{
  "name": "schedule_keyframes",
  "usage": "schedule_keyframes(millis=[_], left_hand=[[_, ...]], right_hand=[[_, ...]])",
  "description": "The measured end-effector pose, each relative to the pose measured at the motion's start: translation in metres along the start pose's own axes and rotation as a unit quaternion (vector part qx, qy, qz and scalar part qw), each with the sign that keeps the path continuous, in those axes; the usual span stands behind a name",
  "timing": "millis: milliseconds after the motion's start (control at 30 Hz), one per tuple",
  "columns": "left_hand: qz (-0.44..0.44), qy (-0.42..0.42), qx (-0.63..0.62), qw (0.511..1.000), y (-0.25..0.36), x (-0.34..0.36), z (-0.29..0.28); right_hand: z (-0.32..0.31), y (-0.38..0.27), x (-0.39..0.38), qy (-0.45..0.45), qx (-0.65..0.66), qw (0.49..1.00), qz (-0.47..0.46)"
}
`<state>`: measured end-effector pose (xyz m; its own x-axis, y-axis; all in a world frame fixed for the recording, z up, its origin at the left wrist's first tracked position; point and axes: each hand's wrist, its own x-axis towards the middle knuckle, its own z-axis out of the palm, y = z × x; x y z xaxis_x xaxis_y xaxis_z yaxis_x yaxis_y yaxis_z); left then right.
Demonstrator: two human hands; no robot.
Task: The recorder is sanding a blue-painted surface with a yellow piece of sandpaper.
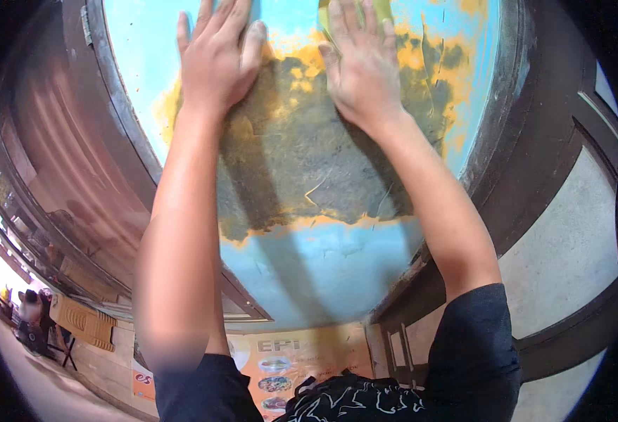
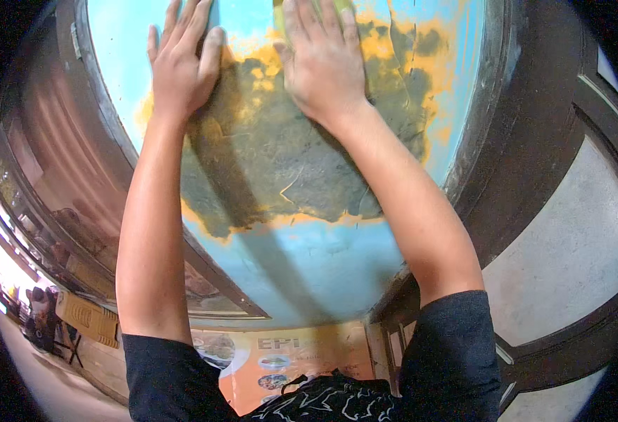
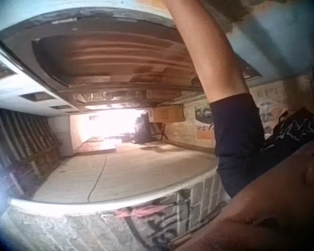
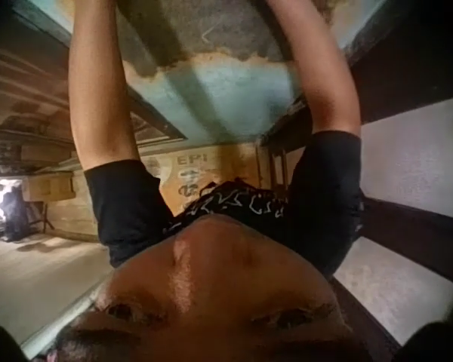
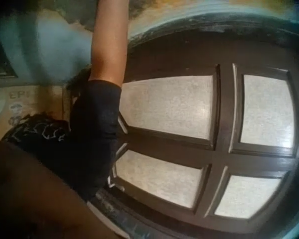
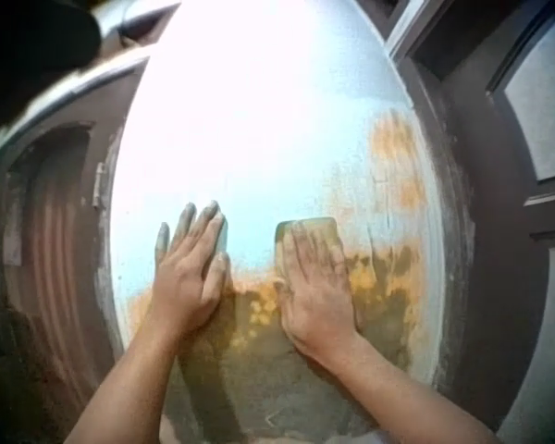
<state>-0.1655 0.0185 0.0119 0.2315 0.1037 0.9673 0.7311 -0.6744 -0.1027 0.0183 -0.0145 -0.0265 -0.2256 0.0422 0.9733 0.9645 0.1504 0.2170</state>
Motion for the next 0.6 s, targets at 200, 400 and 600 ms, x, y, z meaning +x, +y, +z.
schedule_keyframes(millis=[200, 400, 600], left_hand=[[-0.021, 0.017, 0.057, 0.998, -0.026, -0.012, -0.013], [-0.012, 0.014, 0.058, 0.998, -0.038, -0.013, -0.019], [-0.002, 0.038, 0.036, 0.999, -0.044, -0.014, -0.016]], right_hand=[[0.007, -0.034, 0.02, -0.069, 0.007, 0.996, -0.054], [0.0, -0.033, 0.026, -0.036, 0.001, 0.999, 0.02], [0.049, -0.032, 0.019, 0.188, 0.043, 0.969, -0.155]])
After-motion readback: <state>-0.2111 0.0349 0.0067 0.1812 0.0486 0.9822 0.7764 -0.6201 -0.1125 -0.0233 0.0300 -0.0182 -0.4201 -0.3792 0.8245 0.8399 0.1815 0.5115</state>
